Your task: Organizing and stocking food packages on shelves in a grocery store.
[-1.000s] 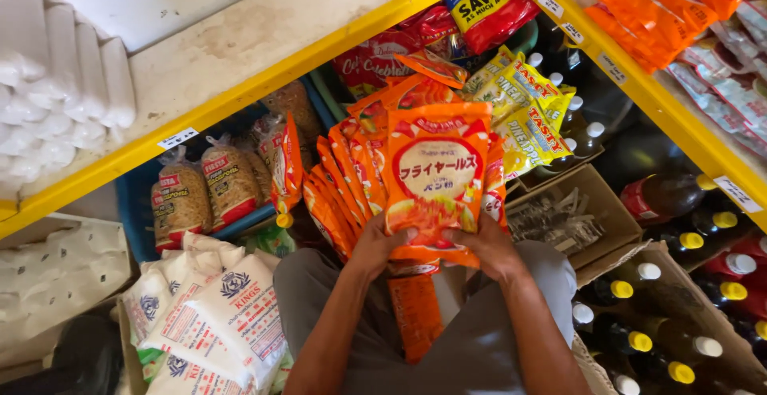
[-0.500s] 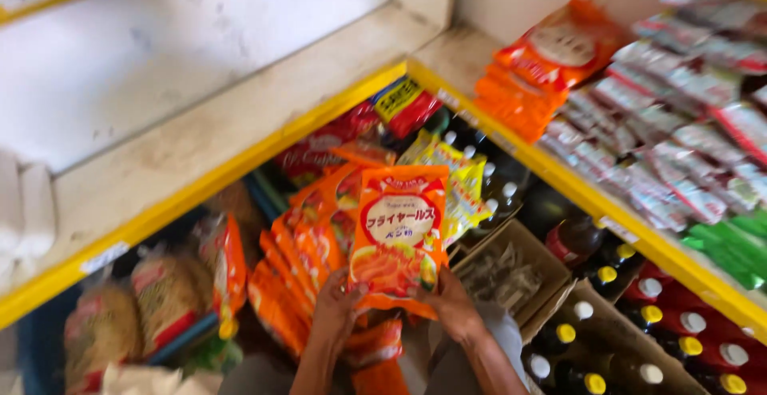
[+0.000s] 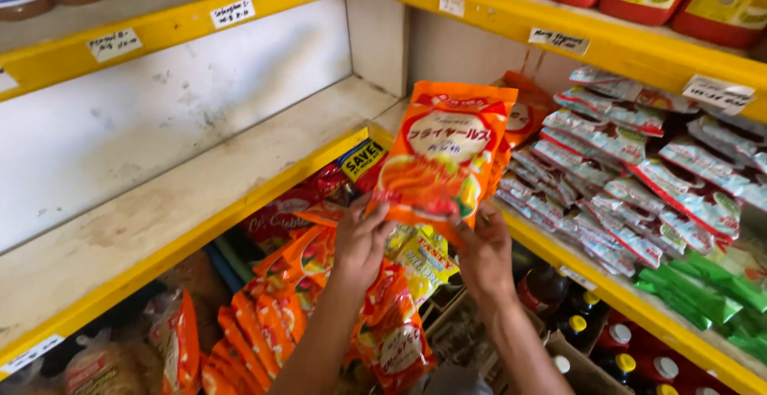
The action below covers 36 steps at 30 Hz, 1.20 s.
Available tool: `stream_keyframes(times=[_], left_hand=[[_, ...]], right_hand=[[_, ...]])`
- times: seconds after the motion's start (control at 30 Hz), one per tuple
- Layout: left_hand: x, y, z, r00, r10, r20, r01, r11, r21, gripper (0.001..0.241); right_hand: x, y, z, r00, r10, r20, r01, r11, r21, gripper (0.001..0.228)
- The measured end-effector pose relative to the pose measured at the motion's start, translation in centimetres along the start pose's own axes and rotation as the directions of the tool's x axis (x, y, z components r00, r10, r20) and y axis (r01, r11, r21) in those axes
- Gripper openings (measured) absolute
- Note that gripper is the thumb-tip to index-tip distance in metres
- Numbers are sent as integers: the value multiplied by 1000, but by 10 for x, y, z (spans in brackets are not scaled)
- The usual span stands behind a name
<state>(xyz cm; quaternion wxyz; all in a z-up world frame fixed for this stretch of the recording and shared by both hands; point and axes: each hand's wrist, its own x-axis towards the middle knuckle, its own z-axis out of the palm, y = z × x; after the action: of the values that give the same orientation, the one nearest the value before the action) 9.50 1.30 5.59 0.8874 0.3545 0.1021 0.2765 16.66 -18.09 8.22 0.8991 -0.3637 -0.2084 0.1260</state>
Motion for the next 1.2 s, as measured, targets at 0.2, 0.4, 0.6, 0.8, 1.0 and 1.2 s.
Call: stream_keyframes(times=[0.2, 0.4, 0.6, 0.8, 1.0, 1.2], left_hand=[[101, -16, 61, 997, 17, 79, -7, 992, -123, 38], [173, -38, 87, 993, -25, 112, 32, 998, -61, 39], [209, -51, 100, 991, -54, 119, 58, 998, -31, 36], [238, -68, 111, 991, -58, 123, 55, 998, 24, 37], [250, -84, 123, 996, -42, 75, 33, 994, 109, 35], [246, -79, 144, 999, 7, -53, 4, 976, 216, 24]], right_hand=[[73, -34, 4, 994, -73, -76, 76, 996, 49, 38], [119, -39, -19, 989, -64, -130, 63, 998, -11, 38], [149, -26, -43, 969, -33, -245, 3, 992, -124, 35], [169, -7, -71, 925, -110, -365, 60, 987, -146, 36], [168, -11, -72, 904, -165, -394, 121, 984, -132, 43], [179, -3, -91, 883, -240, -403, 147, 957, -249, 38]])
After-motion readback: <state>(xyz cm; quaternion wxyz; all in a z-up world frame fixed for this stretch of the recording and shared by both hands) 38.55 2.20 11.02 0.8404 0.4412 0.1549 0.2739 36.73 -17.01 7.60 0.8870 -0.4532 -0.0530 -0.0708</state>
